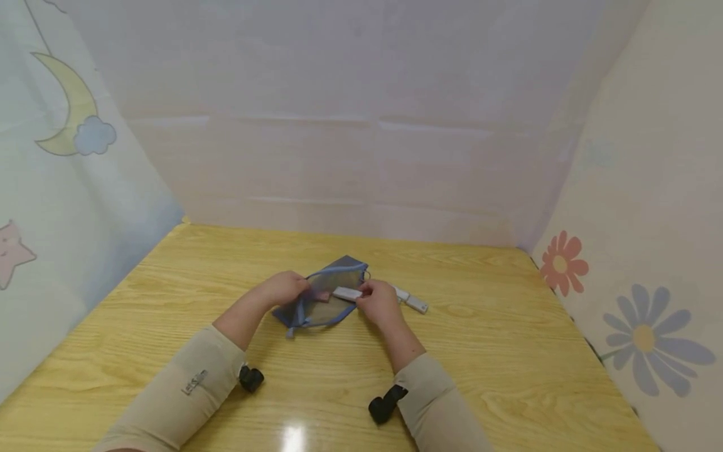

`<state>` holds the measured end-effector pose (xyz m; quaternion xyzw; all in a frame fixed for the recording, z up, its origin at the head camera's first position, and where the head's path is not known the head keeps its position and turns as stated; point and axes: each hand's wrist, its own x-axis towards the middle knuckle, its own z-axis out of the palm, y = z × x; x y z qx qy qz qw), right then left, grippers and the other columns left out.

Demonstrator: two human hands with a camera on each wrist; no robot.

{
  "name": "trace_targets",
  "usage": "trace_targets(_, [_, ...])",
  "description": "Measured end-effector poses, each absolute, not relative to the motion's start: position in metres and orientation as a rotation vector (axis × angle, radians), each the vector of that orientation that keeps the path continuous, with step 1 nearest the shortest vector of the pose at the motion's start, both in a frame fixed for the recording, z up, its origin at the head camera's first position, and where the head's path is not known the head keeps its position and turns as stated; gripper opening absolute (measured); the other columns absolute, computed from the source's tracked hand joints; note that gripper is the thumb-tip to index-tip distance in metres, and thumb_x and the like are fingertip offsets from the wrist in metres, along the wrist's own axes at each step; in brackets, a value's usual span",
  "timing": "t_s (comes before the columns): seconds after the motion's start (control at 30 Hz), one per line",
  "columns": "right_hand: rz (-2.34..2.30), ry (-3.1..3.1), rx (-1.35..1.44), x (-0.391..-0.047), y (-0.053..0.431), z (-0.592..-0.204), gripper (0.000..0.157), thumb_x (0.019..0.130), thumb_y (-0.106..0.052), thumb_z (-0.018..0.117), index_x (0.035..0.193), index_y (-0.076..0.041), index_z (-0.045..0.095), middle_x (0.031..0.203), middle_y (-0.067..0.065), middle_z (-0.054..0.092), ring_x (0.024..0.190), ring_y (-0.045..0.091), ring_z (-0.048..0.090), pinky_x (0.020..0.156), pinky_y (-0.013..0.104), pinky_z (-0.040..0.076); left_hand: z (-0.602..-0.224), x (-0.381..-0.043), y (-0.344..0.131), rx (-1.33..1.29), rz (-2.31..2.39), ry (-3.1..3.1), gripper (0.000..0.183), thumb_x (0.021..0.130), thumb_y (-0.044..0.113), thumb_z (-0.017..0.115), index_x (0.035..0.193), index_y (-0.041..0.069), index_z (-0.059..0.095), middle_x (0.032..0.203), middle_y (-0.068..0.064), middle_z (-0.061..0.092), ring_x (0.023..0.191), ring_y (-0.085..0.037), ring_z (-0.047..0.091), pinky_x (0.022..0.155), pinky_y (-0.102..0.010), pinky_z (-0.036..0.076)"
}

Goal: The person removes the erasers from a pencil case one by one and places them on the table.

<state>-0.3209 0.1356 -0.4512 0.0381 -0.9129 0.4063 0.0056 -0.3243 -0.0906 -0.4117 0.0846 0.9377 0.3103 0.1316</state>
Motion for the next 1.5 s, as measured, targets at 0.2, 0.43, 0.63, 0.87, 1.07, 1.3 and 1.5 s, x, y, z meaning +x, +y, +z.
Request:
trace_targets(0.2, [1.328,-2.846,0.132,-0.321,0.136,-0.451,0.016,0.079,-0.007,0.068,0.095,-0.005,0.065,0.086,0.003,0.064,0.081,0.016,0.059,0.073,0.029,0.049,-0.408,-0.323,-0.091,0.258,0.842,2.749,0.042,0.095,0.026,0.033,0.107,0.003,0.066,0.116,-0.013,0.060,0.098,-0.025,0.056,0.085,-0.040,0.044])
trace_targets(0.43, [1.340,-2.849,0.125,-0.320,0.136,-0.450,0.016,0.081,-0.008,0.067,0.097,-0.005,0.065,0.088,0.004,0.064,0.083,0.016,0.059,0.073,0.030,0.050,-0.406,-0.321,-0.091,0.244,0.861,2.737,0.041,0.096,0.026,0.033,0.099,0.003,0.067,0.110,-0.012,0.061,0.087,-0.022,0.054,0.079,-0.037,0.044])
trace_targets(0.63, [1.390,-2.822,0.089,-0.321,0.142,-0.446,0.016,0.081,-0.006,0.066,0.097,-0.005,0.066,0.087,0.005,0.064,0.081,0.017,0.058,0.071,0.029,0.049,-0.410,-0.323,-0.092,0.199,0.957,2.716,0.040,0.097,0.026,0.034,0.101,0.003,0.065,0.105,-0.012,0.062,0.087,-0.023,0.057,0.076,-0.036,0.047])
trace_targets(0.87, [1.400,-2.840,0.126,-0.321,0.166,-0.430,0.019,0.083,-0.009,0.065,0.102,-0.004,0.065,0.093,0.008,0.064,0.085,0.020,0.059,0.071,0.029,0.050,-0.417,-0.326,-0.094,0.126,1.048,2.698,0.035,0.095,0.025,0.038,0.070,0.007,0.055,0.069,-0.005,0.053,0.061,-0.016,0.051,0.052,-0.024,0.042])
trace_targets(1.07, [1.349,-2.878,0.188,-0.318,0.200,-0.420,0.023,0.086,-0.014,0.063,0.106,-0.005,0.063,0.098,0.009,0.063,0.089,0.021,0.058,0.073,0.032,0.049,-0.419,-0.326,-0.096,0.133,1.018,2.728,0.036,0.095,0.026,0.042,0.068,0.006,0.056,0.067,-0.005,0.055,0.059,-0.015,0.051,0.051,-0.024,0.043])
trace_targets(1.3, [1.363,-2.899,0.195,-0.312,0.242,-0.417,0.027,0.088,-0.019,0.062,0.111,-0.005,0.061,0.102,0.011,0.060,0.091,0.023,0.055,0.076,0.038,0.048,-0.419,-0.326,-0.099,0.129,0.969,2.711,0.026,0.093,0.018,0.047,0.079,0.002,0.063,0.069,-0.005,0.056,0.063,-0.015,0.054,0.054,-0.024,0.047])
trace_targets(1.5, [1.402,-2.855,0.166,-0.309,0.267,-0.418,0.030,0.088,-0.017,0.061,0.114,-0.001,0.059,0.106,0.014,0.059,0.096,0.026,0.054,0.084,0.044,0.045,-0.418,-0.325,-0.099,0.141,0.897,2.715,0.024,0.092,0.017,0.050,0.081,0.002,0.064,0.074,-0.008,0.060,0.064,-0.015,0.055,0.055,-0.024,0.047])
